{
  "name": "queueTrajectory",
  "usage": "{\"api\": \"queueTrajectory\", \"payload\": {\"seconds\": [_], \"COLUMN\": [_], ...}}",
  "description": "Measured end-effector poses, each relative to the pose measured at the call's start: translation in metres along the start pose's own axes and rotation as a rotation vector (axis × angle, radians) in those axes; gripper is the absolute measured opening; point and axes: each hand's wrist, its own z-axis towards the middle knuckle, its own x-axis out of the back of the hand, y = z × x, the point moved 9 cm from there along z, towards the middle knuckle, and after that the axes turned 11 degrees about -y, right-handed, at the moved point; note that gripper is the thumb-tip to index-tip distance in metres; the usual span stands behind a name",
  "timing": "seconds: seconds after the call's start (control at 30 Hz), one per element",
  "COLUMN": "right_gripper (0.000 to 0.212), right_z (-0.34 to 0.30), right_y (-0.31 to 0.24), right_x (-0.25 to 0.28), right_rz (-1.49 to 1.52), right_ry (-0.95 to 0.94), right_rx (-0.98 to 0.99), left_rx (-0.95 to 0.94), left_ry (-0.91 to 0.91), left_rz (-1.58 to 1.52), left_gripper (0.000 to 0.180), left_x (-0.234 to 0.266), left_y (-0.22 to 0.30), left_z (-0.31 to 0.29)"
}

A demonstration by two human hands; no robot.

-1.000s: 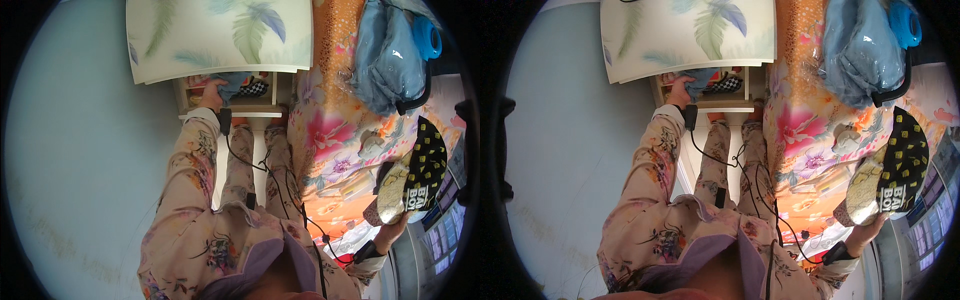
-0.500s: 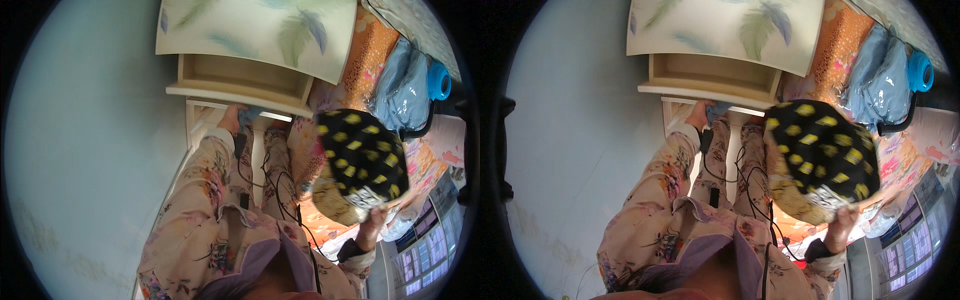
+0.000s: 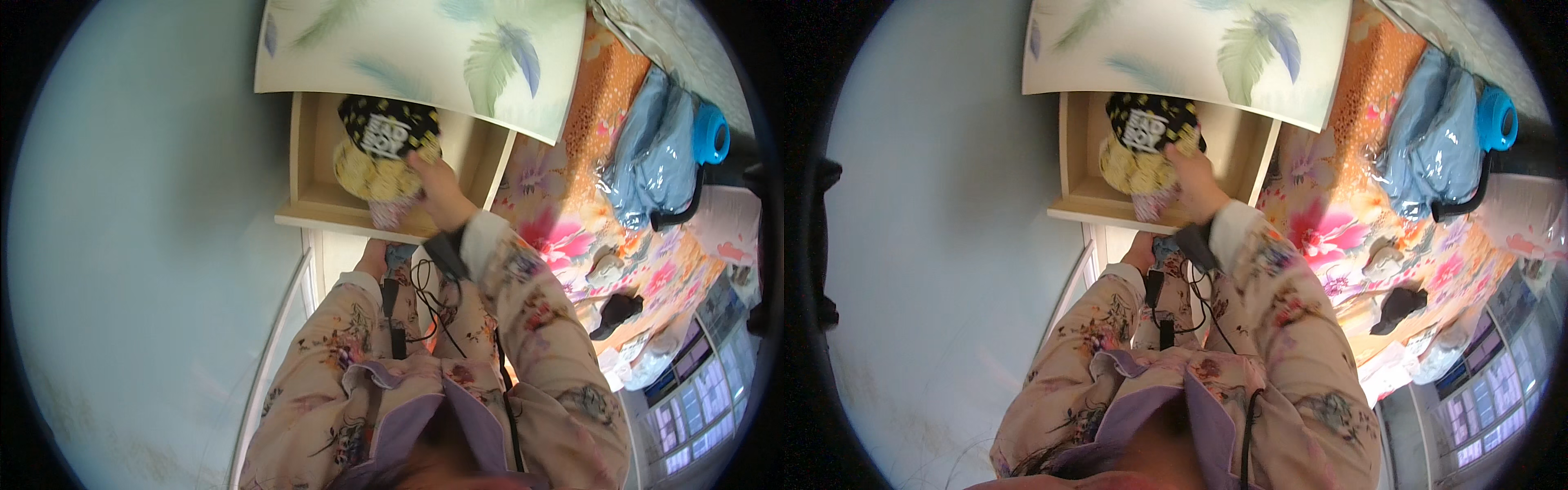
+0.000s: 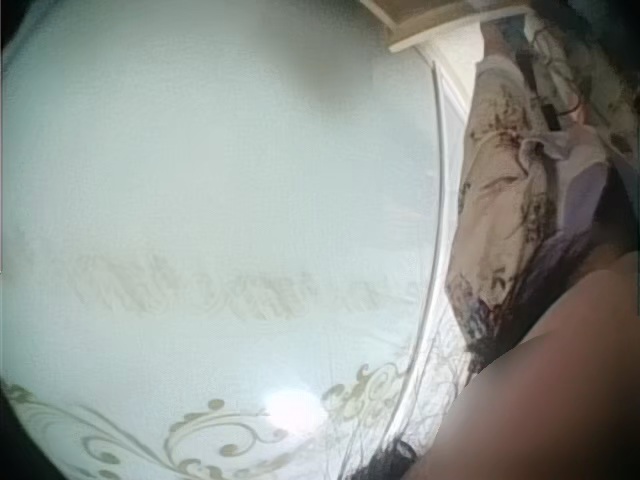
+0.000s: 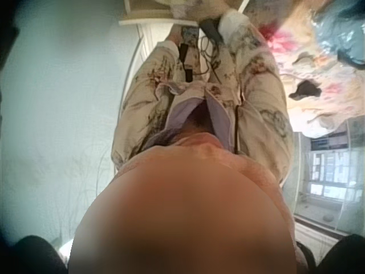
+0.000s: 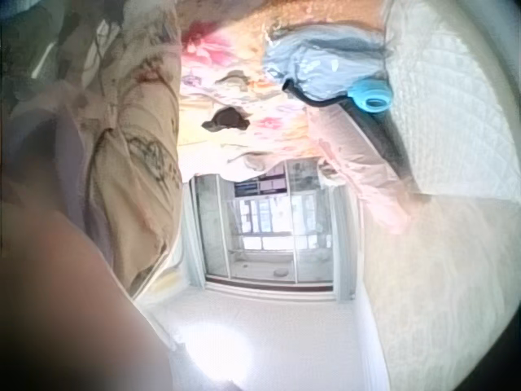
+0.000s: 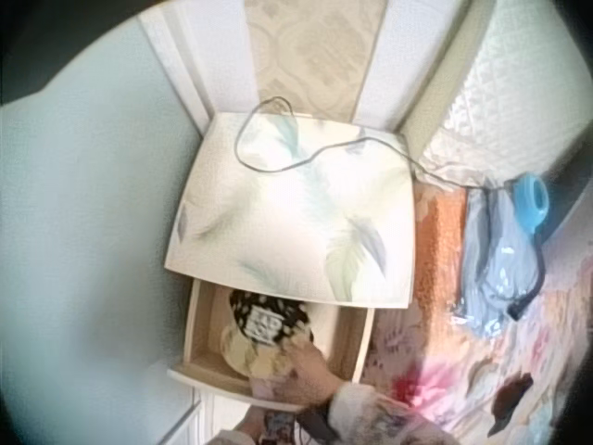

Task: The person wipes the inside of a nightstand drawer and its top surface with a blue cloth, then places a small fan and a cap into the drawer. The person also wipes the top of the nightstand and moves items on the bed.

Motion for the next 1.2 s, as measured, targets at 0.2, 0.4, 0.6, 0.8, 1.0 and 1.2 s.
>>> {"api": "queueTrajectory", "payload": {"seconds": [0.2, 0.4, 0.6, 0.8, 1.0, 1.2], "right_gripper": [0.036, 0.056, 0.042, 0.123, 0.067, 0.053], "right_z": [0.076, -0.064, -0.365, -0.521, -0.484, -0.520], "right_y": [-0.001, -0.058, -0.137, -0.087, -0.063, -0.109], "right_x": [-0.022, 0.053, 0.267, 0.491, 0.580, 0.492], "right_rz": [-0.615, -0.952, -1.238, -0.342, 0.023, -0.498], "right_ry": [0.015, 0.195, 1.284, 1.839, 1.290, 1.743], "right_rx": [0.271, 0.597, 0.821, 0.008, 0.302, 0.352], "left_rx": [0.163, 0.175, 0.254, 0.205, 0.257, 0.195], "left_ry": [0.037, 0.009, 0.004, -0.066, 0.070, -0.008], "left_rz": [0.079, 0.429, 0.734, 0.906, 0.756, 0.919], "left_gripper": [0.040, 0.021, 0.024, 0.023, 0.019, 0.023], "left_x": [0.049, 0.039, 0.051, 0.072, 0.062, 0.025], "left_y": [-0.031, -0.018, -0.012, 0.009, 0.000, -0.003], "left_z": [-0.023, -0.028, -0.041, -0.038, -0.049, -0.052]}}
